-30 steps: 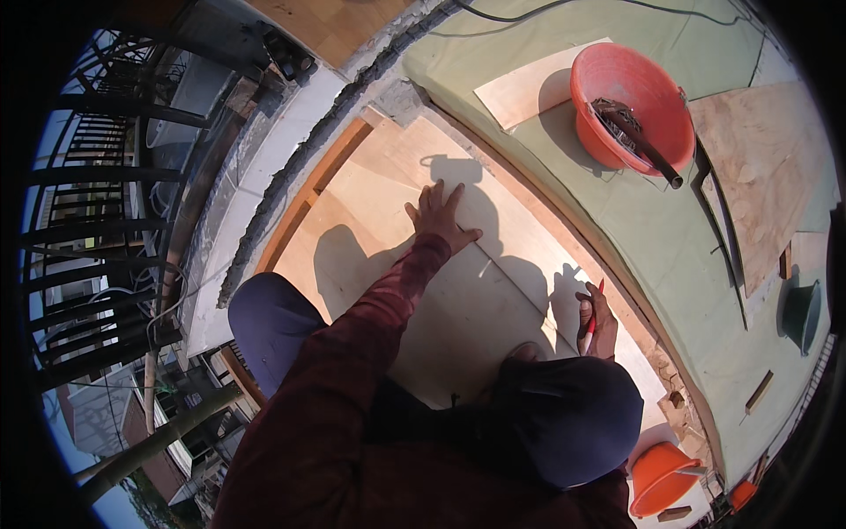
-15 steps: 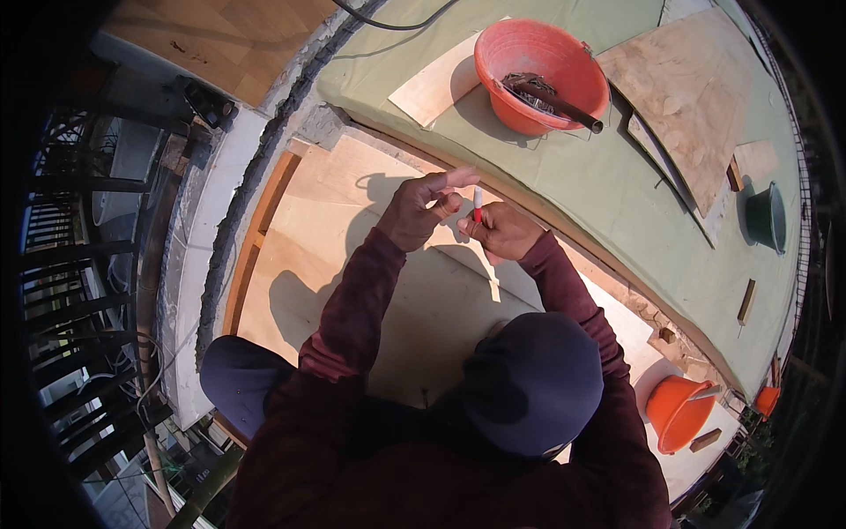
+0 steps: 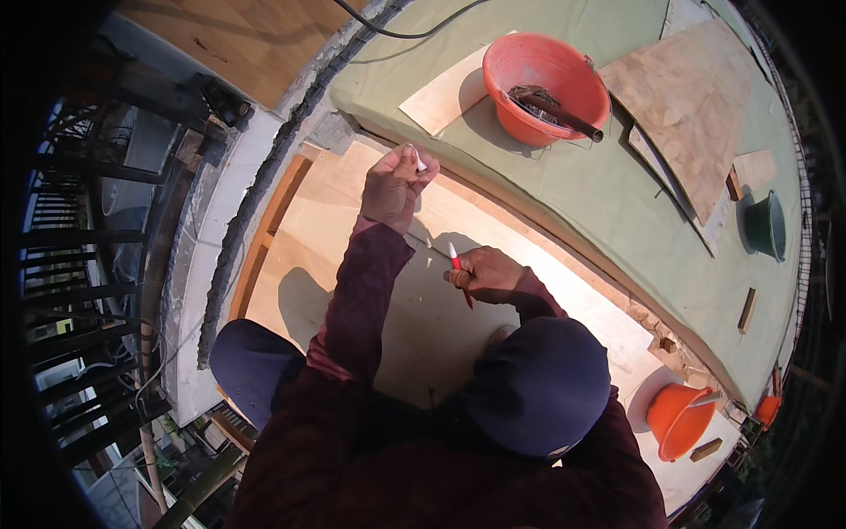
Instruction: The person measures and marks a plywood sheet with a tape measure and marker, then uses a hand saw to cut along the marked line. The person repositions the plywood and repeats the measuring and cutting process.
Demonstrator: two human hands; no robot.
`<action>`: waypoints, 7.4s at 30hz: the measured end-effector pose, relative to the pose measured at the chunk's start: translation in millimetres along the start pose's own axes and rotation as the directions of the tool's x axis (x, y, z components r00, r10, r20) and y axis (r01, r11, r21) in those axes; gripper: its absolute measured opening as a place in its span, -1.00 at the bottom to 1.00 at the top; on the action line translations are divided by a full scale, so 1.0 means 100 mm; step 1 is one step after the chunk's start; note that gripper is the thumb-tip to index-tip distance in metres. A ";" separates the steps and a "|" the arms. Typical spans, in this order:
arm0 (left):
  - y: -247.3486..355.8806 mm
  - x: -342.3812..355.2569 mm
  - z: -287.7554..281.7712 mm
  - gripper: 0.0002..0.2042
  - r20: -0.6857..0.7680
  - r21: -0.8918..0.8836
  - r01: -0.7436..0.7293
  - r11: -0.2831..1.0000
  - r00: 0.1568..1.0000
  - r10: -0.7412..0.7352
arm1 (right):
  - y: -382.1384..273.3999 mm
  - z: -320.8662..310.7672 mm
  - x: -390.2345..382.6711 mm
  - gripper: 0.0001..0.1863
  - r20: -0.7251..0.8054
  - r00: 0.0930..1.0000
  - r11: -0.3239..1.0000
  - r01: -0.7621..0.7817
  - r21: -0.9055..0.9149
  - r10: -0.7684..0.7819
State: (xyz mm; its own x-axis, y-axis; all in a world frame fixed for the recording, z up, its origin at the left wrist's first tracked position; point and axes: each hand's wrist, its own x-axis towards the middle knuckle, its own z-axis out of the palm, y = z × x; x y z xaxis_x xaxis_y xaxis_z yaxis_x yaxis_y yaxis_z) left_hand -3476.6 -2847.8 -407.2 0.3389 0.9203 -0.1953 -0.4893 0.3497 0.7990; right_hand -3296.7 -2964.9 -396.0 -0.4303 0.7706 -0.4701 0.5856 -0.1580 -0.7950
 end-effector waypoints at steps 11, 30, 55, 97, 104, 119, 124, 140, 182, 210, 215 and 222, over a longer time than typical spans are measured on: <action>-0.13 -0.05 -0.07 -0.90 -0.053 -0.363 0.267 0.893 0.951 -0.306 | -0.39 -0.41 -0.15 -0.80 -0.779 0.513 0.774 0.631 0.057 -0.361; -0.27 -0.18 0.17 -0.85 0.175 -0.311 0.274 0.910 0.958 -0.229 | -0.31 -0.28 0.02 -0.88 -0.777 0.545 0.827 0.559 0.058 -0.314; 2.29 1.05 -1.81 -0.26 -0.333 0.921 0.349 0.174 0.472 0.817 | -0.11 -2.00 0.10 -0.33 -0.853 0.484 0.981 0.117 -0.158 -0.195; -1.75 -1.21 0.67 -0.37 0.789 0.589 -0.804 0.088 0.595 0.154 | 0.82 -0.74 0.05 -0.55 0.300 0.954 0.431 -0.263 0.863 -0.018; -1.04 -0.77 -0.95 0.22 -0.054 0.988 0.093 -0.123 0.957 0.285 | 1.28 -0.95 0.16 -0.68 0.319 0.888 0.523 -0.455 0.721 0.333; -1.20 -0.52 -1.19 0.29 -0.193 0.881 0.230 -0.413 0.972 0.130 | 1.65 -0.97 0.69 -0.68 0.524 0.805 0.432 -0.592 0.680 0.280; -1.18 -0.52 -1.17 0.29 -0.211 0.891 0.236 -0.388 0.972 0.105 | 1.65 -0.87 0.75 -0.67 0.576 0.755 0.386 -0.655 0.649 0.312; -1.16 -0.50 -1.17 0.28 -0.255 0.893 0.266 -0.362 0.964 0.080 | 1.57 -0.77 0.70 -0.55 0.383 0.860 0.529 -0.510 0.678 0.338; -0.93 -0.28 -0.73 0.26 -0.507 0.777 0.420 -0.470 0.859 -0.071 | 0.77 -1.11 0.31 -0.50 -0.223 0.938 0.864 0.334 0.376 -0.266; -0.37 0.59 -2.14 -0.15 -0.384 0.868 0.425 -0.255 0.902 0.197 | -1.11 -0.07 -2.43 -0.17 -0.700 0.542 0.804 0.072 0.590 0.465; -0.43 0.68 -2.20 -0.07 -0.467 0.829 0.460 -0.318 0.882 0.059 | -1.16 0.40 -3.14 0.07 -0.716 0.284 0.745 0.006 0.667 0.638; -0.43 0.70 -2.12 -0.02 -0.497 0.807 0.484 -0.339 0.866 0.054 | -1.70 0.81 -3.58 0.21 -0.719 0.286 0.763 -0.074 0.642 0.633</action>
State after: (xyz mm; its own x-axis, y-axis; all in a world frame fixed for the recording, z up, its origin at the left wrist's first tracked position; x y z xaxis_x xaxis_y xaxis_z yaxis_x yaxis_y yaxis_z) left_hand -3602.2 -2760.8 -575.9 -0.1327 0.9031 -0.4083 0.9781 0.1859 0.0933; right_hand -3297.7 -3264.1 -123.0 0.7415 0.5649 -0.3620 0.0378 -0.5738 -0.8181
